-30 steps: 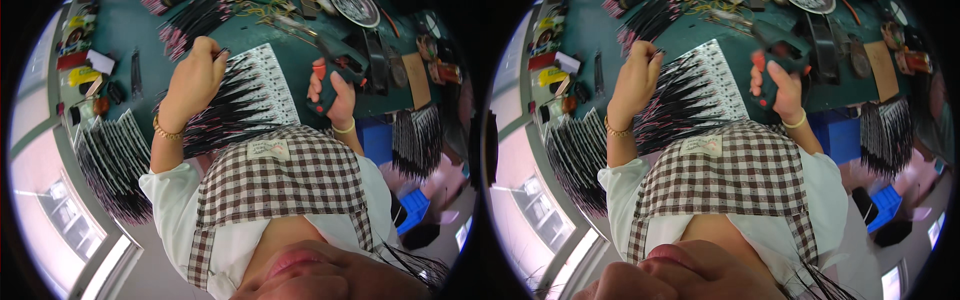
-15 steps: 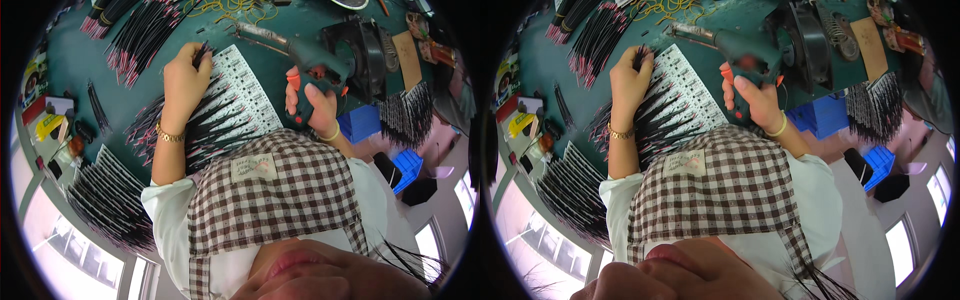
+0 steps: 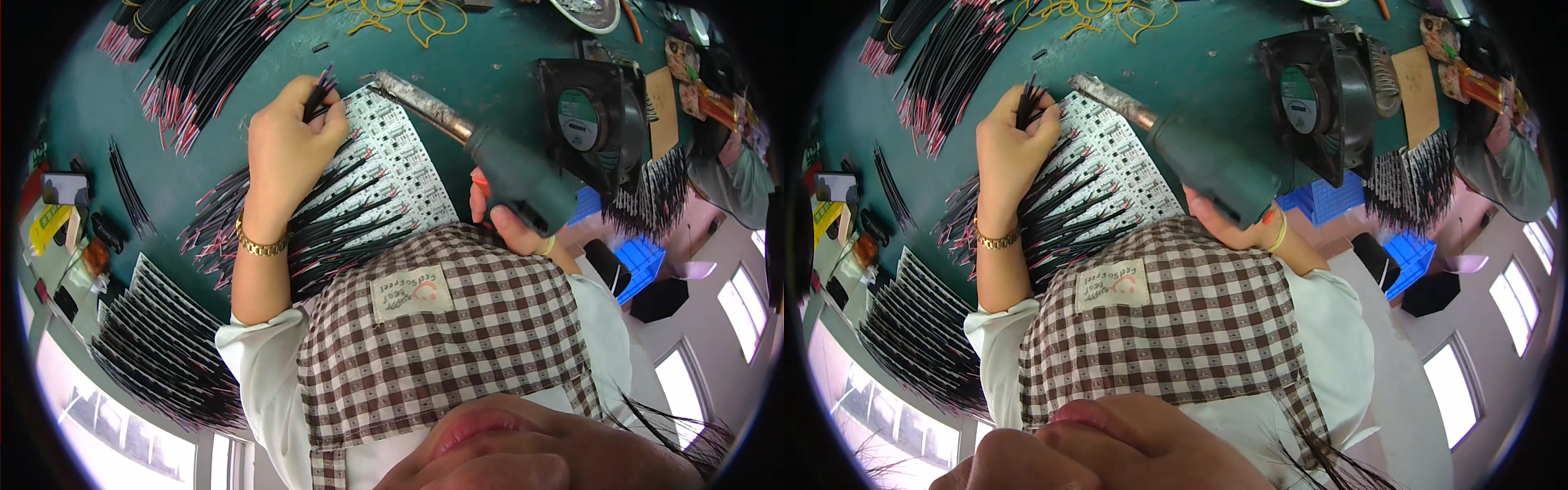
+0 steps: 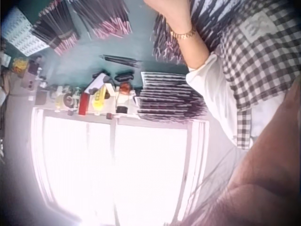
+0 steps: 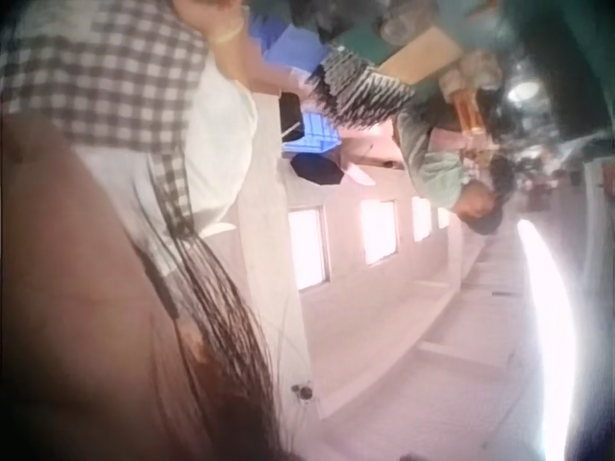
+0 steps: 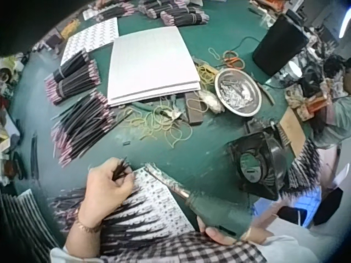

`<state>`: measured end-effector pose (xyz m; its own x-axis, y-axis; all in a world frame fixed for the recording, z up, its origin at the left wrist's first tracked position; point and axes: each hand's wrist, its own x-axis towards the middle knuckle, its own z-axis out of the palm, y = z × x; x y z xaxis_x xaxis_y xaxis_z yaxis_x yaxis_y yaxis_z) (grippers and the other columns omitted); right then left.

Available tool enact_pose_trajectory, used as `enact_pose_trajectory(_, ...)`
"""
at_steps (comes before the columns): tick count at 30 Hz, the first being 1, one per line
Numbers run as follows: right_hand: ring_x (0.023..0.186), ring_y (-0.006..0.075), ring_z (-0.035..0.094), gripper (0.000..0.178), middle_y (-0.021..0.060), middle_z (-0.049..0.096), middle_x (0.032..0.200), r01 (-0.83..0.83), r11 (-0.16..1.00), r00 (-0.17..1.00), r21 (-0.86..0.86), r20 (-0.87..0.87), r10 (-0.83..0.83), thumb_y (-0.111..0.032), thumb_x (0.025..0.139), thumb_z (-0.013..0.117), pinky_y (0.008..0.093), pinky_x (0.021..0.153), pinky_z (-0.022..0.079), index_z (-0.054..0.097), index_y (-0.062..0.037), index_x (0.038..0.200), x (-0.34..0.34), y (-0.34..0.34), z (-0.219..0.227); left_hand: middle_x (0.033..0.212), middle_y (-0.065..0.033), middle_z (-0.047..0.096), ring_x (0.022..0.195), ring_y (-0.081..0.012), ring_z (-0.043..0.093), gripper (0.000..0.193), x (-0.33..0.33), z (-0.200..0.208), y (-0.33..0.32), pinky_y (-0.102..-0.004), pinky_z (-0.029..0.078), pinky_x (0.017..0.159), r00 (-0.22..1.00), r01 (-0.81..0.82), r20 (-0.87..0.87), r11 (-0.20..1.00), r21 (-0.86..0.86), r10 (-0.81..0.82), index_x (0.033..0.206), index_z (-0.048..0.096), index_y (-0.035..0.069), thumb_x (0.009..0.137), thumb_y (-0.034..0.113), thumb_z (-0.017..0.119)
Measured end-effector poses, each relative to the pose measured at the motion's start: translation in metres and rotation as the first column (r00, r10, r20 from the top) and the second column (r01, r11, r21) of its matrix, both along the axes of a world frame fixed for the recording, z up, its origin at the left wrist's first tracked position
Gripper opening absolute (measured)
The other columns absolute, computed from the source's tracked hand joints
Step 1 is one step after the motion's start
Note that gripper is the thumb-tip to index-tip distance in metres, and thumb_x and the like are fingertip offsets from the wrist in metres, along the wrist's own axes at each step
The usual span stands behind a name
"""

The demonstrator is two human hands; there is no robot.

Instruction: Manually applying heat-shrink tubing and soldering or heating connections on LED strip components at a factory workbench.

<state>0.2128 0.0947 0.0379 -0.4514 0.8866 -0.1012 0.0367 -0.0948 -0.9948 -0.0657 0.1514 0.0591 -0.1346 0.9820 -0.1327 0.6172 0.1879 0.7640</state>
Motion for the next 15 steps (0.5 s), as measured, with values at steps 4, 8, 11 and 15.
enact_pose_trajectory(4,0.068,0.0246,0.064,0.020,0.0062,0.066,0.077,-0.122,0.984,0.939,0.127,0.337,0.074,-0.005,0.063,0.070,0.0354,0.063,0.049,0.067,-0.0049,0.082,0.001,-0.001,0.000,0.063,-0.0041,0.059,0.054,-0.0100,0.053,0.011,0.000,-0.003,-0.004,-0.0245,0.043,0.054,0.992,0.042,-0.121,0.999,0.025,-0.039,0.082,0.062,0.004,0.076,0.012,0.066)
enact_pose_trajectory(8,0.067,0.0238,0.063,0.017,0.0056,0.065,0.076,-0.138,0.972,0.931,0.190,0.360,0.062,-0.004,0.065,0.069,0.0346,0.062,0.049,0.066,-0.0046,0.081,-0.003,-0.002,-0.006,0.063,-0.0095,0.062,0.055,-0.0203,0.062,0.012,0.001,-0.013,-0.008,-0.0310,0.048,0.053,0.984,0.058,-0.171,0.994,0.091,-0.042,0.081,0.063,0.006,0.073,0.014,0.065)
enact_pose_trajectory(11,0.064,0.0230,0.063,0.014,0.0053,0.065,0.074,-0.145,0.980,0.952,0.135,0.289,0.100,-0.005,0.067,0.069,0.0325,0.059,0.049,0.064,-0.0045,0.081,-0.005,0.002,-0.006,0.062,-0.0098,0.062,0.055,-0.0214,0.063,0.011,0.002,-0.015,-0.012,-0.0318,0.048,0.054,0.989,0.027,-0.150,0.995,0.100,-0.012,0.081,0.063,0.006,0.073,0.014,0.065)
enact_pose_trajectory(15,0.072,0.0149,0.053,0.023,0.0089,0.054,0.086,-0.275,0.959,0.948,0.074,0.189,0.258,-0.015,0.087,0.055,0.0274,0.063,0.045,0.049,-0.0037,0.107,-0.003,-0.004,-0.009,0.062,-0.0101,0.062,0.055,-0.0220,0.063,0.010,-0.002,-0.016,-0.015,-0.0322,0.048,0.053,0.986,0.028,-0.166,0.994,0.102,-0.011,0.080,0.063,0.006,0.073,0.014,0.065)
